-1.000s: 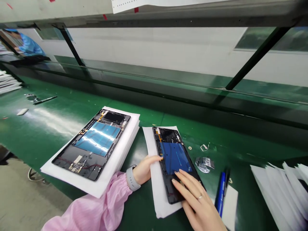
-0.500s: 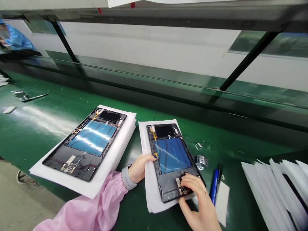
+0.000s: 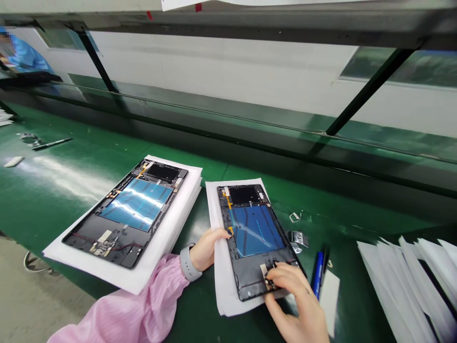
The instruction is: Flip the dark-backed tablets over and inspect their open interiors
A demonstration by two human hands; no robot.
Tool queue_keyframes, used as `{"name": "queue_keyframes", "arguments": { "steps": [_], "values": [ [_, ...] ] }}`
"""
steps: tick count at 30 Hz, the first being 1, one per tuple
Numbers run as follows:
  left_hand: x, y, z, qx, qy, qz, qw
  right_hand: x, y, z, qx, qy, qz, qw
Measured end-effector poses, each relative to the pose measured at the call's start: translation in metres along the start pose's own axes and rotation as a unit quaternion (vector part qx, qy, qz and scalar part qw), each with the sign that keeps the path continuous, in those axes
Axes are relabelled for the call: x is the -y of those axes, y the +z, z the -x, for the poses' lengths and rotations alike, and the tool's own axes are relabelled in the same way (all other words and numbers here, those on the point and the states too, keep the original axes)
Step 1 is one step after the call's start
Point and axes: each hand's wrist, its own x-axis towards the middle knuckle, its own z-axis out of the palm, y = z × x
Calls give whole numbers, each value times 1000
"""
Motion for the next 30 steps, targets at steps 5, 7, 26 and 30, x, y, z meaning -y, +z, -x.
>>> {"name": "queue_keyframes", "arguments": {
  "steps": [5,7,26,30],
  "values": [
    [-1,0,-1,3,4,6,1000,-1,2,2,-6,10,17,1000],
    [0,-2,-2,2,5,5,1000,0,3,2,-7,14,27,1000],
    [-5,-10,1,98,-71,67,990,-20,-21,-1,-134,444,-345,816],
    [-6,-8,4,72,-83,64,992,-11,-20,-7,-114,510,-412,747]
  ]
}}
